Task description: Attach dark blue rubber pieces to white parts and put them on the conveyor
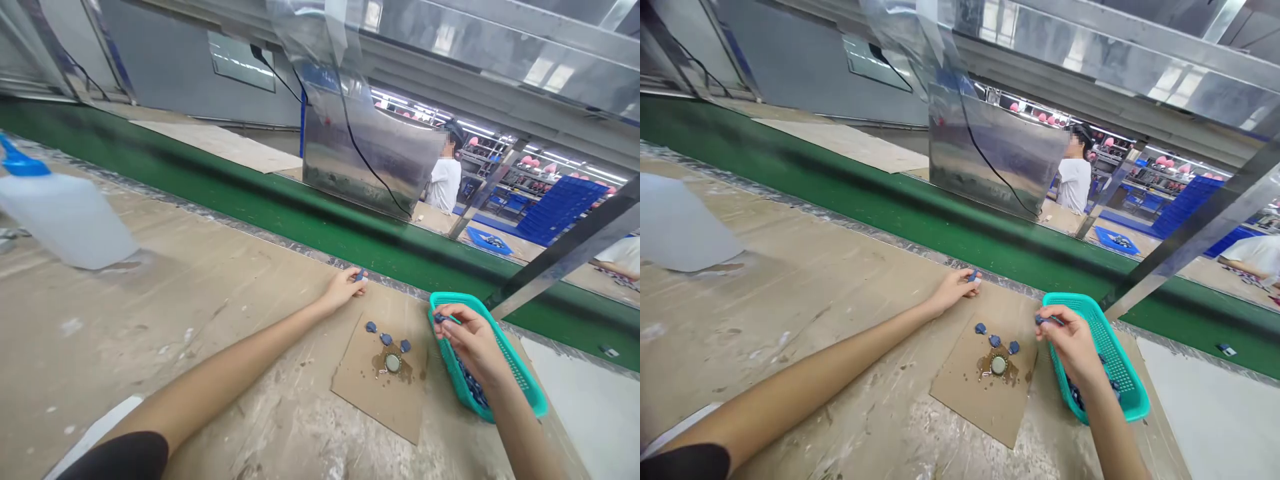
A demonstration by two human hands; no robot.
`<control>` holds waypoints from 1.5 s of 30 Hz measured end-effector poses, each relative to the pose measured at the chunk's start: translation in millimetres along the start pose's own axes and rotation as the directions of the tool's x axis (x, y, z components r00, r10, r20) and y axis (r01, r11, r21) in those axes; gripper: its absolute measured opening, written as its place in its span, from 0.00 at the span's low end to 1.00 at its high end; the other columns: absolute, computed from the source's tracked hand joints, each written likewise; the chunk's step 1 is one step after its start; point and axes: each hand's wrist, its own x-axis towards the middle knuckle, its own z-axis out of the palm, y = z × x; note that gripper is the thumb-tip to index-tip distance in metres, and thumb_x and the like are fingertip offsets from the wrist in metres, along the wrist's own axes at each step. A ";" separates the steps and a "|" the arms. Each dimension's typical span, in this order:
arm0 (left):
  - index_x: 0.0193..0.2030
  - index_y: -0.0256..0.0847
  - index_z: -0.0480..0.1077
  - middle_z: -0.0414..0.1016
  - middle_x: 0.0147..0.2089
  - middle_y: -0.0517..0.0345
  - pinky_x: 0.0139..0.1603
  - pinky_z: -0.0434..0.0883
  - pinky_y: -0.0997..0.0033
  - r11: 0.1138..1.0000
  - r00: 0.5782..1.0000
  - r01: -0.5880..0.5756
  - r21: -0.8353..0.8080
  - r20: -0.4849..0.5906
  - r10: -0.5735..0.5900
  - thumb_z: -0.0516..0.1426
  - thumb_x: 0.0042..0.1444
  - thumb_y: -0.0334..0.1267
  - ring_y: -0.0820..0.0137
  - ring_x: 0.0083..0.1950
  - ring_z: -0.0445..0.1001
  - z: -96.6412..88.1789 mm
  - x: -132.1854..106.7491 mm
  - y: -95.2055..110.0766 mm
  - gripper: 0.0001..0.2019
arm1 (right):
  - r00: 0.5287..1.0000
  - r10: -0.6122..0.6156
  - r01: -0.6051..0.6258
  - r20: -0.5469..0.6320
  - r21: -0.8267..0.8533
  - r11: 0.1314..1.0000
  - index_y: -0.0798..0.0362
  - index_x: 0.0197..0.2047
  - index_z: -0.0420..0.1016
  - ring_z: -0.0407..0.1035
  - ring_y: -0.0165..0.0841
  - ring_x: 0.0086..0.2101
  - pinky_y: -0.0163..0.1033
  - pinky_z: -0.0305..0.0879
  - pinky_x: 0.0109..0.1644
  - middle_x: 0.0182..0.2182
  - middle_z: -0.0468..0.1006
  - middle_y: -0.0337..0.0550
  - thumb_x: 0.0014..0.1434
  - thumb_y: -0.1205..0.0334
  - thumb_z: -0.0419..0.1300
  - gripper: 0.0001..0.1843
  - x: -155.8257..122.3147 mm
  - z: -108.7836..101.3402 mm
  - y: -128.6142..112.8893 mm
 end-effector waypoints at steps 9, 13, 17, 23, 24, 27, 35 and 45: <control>0.37 0.34 0.67 0.71 0.29 0.59 0.35 0.71 0.72 0.999 0.999 -0.002 -0.051 0.048 0.005 0.62 0.43 0.38 0.74 0.29 0.72 -2.1 -6.1 -5.4 0.15 | 0.971 0.219 -0.234 0.099 0.179 0.956 0.50 0.33 0.79 0.69 0.35 0.32 0.40 0.68 0.40 0.38 0.75 0.46 0.45 0.57 0.68 0.10 -14.8 20.6 18.4; 0.37 0.33 0.68 0.70 0.29 0.59 0.36 0.71 0.72 0.998 0.999 0.000 -0.057 0.035 0.002 0.61 0.44 0.37 0.74 0.29 0.72 -1.7 -9.7 -2.7 0.14 | 0.965 0.197 -0.236 0.175 0.243 0.941 0.49 0.27 0.77 0.65 0.27 0.26 0.31 0.66 0.30 0.32 0.71 0.37 0.43 0.62 0.70 0.07 -16.6 23.3 20.2; 0.37 0.33 0.68 0.70 0.28 0.59 0.35 0.70 0.72 0.998 0.999 -0.004 -0.057 0.032 0.005 0.60 0.45 0.35 0.74 0.30 0.71 -0.7 -13.7 -1.7 0.12 | 0.958 0.205 -0.235 0.199 0.146 0.961 0.50 0.28 0.78 0.67 0.29 0.31 0.31 0.67 0.33 0.37 0.71 0.40 0.45 0.61 0.69 0.06 -20.6 27.1 21.0; 0.41 0.34 0.70 0.71 0.32 0.59 0.38 0.68 0.73 0.999 0.999 -0.031 -0.043 -0.031 0.029 0.59 0.46 0.31 0.76 0.30 0.68 -1.6 -14.8 -1.0 0.14 | 0.966 0.027 0.078 0.257 -0.388 0.918 0.51 0.37 0.75 0.68 0.37 0.33 0.43 0.67 0.38 0.37 0.72 0.45 0.55 0.62 0.57 0.07 -24.0 28.1 24.8; 0.42 0.34 0.70 0.71 0.32 0.59 0.38 0.68 0.73 0.999 0.999 -0.027 -0.043 -0.035 0.026 0.59 0.46 0.30 0.77 0.30 0.68 -1.8 -14.5 -0.7 0.14 | 0.953 -0.027 0.186 0.300 -0.515 0.837 0.51 0.37 0.73 0.67 0.38 0.34 0.44 0.66 0.38 0.35 0.72 0.45 0.56 0.64 0.55 0.07 -24.9 28.6 25.9; 0.44 0.33 0.69 0.70 0.32 0.58 0.38 0.69 0.73 0.998 0.999 -0.002 -0.056 -0.033 0.001 0.58 0.49 0.30 0.77 0.29 0.69 -2.0 -13.5 -0.7 0.13 | 0.889 -0.114 0.426 0.444 -0.708 0.563 0.52 0.36 0.66 0.64 0.40 0.34 0.45 0.63 0.37 0.32 0.69 0.46 0.57 0.70 0.49 0.07 -28.2 31.5 30.1; 0.35 0.32 0.68 0.71 0.29 0.58 0.41 0.70 0.70 0.994 0.999 0.037 -0.103 -0.001 -0.037 0.58 0.47 0.28 0.76 0.30 0.71 1.7 -22.5 11.9 0.07 | 0.805 -0.095 0.580 0.585 -0.745 0.330 0.52 0.33 0.59 0.61 0.39 0.30 0.41 0.61 0.30 0.29 0.65 0.46 0.56 0.76 0.43 0.11 -33.5 39.3 34.2; 0.34 0.34 0.71 0.74 0.31 0.58 0.41 0.69 0.71 0.989 0.956 0.083 -0.121 0.290 -0.045 0.60 0.42 0.27 0.74 0.33 0.72 29.1 -60.6 38.0 0.09 | 0.891 -0.093 0.409 0.444 -0.696 0.591 0.49 0.30 0.55 0.66 0.40 0.38 0.43 0.65 0.37 0.33 0.68 0.45 0.58 0.70 0.48 0.07 -31.5 32.4 21.1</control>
